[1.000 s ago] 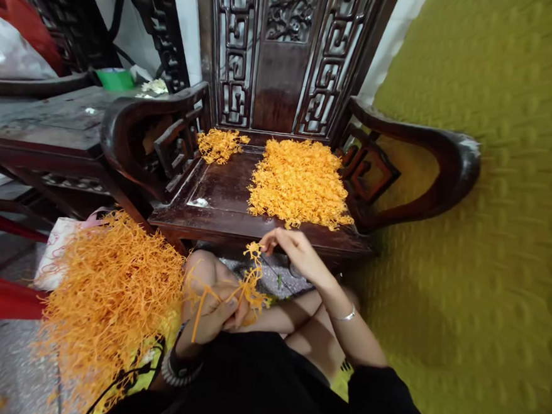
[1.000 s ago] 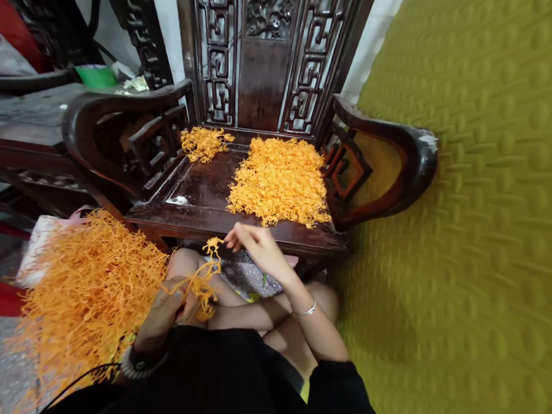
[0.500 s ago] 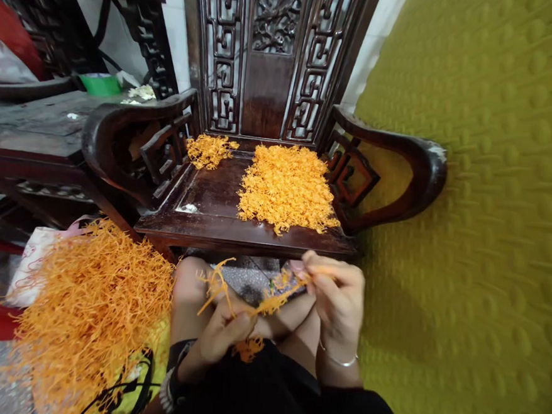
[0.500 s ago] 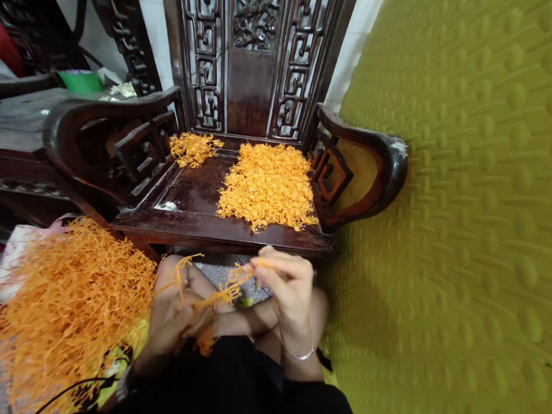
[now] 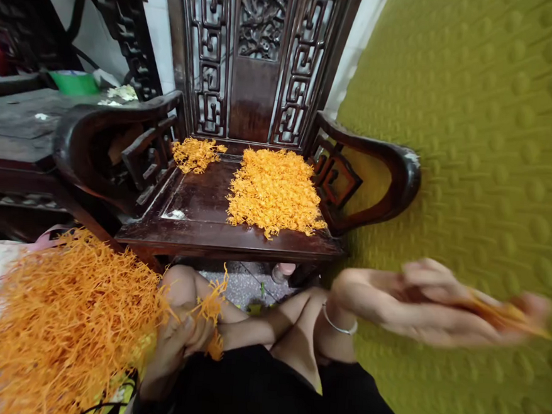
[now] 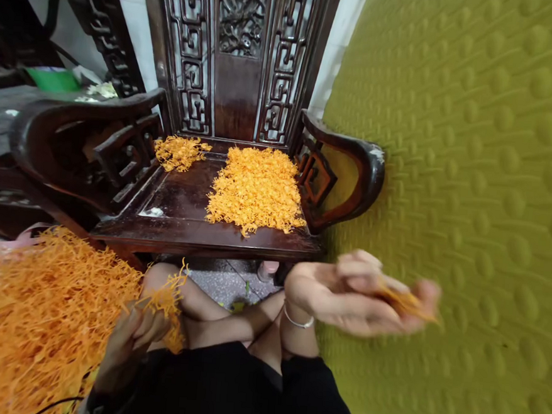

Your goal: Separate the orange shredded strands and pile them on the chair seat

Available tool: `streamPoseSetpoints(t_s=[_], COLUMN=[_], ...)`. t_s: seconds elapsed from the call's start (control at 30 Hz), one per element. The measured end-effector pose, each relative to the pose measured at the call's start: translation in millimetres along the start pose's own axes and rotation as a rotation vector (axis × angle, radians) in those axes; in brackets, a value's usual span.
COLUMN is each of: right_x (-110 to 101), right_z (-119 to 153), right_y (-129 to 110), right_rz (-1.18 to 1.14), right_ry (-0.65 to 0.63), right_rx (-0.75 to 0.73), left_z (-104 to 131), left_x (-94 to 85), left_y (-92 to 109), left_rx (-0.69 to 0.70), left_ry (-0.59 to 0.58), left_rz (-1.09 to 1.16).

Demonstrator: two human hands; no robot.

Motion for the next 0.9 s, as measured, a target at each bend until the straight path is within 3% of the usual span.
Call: streamPoseSetpoints(t_s=[0.03, 0.07, 0.1, 0.17, 0.2, 0.23, 0.3, 0.37, 0.43, 0.57, 0.67, 0.8, 0.9], right_x=[9, 34, 67, 119, 132, 137, 135, 123, 109, 90, 76, 64, 59], right_z=[8, 16, 26, 56, 70, 81, 95, 103, 111, 144, 166, 180, 185], right_y=[-6, -6, 2, 45, 68, 86, 99, 85, 63, 22, -1, -5, 0], right_rz=[0.047, 0.15, 0.296, 0.59, 0.698, 0.76, 0.734, 0.548, 0.316, -0.039, -0.237, -0.412, -0.563], right_ry=[0.073, -0.045, -0.289, -0.792, -0.979, -1.086, -1.133, -1.084, -1.129, -1.54, -1.813, -2.005, -2.035], right_rx=[-0.166, -0.311, -0.426, -0.493, -0.48, -0.459, -0.439, -0.436, -0.359, -0.078, 0.041, 0.165, 0.347], left_z=[-2, -4, -6, -10, -12, -14, -17, -20, -23, -26, -26, -24, -24], left_x=[4.9, 9.2, 12.7, 18.4, 20.1, 21.3, 20.4, 19.6, 21.6, 24.8, 25.4, 24.1, 21.1], left_y=[0, -1, -2, -3, -3, -2, 1, 2, 4, 5, 3, 0, 0], left_rx=[0.009, 0.015, 0.018, 0.025, 0.028, 0.037, 0.056, 0.056, 0.048, 0.047, 0.038, 0.03, 0.043], left_ry=[-0.043, -0.082, -0.115, -0.163, -0.174, -0.177, -0.149, -0.13, -0.151, -0.193, -0.214, -0.201, -0.147], left_rz=[0.016, 0.027, 0.038, 0.063, 0.072, 0.076, 0.078, 0.082, 0.098, 0.117, 0.123, 0.126, 0.111])
Point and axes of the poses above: each hand's wrist, its own z-axis away from the middle knuckle, its own x-axis out of the palm, y = z × x, the point moved 8 cm from there along -z, towards the middle knuckle, and after that the axes turned 12 degrees about z, right-handed, at the moved point
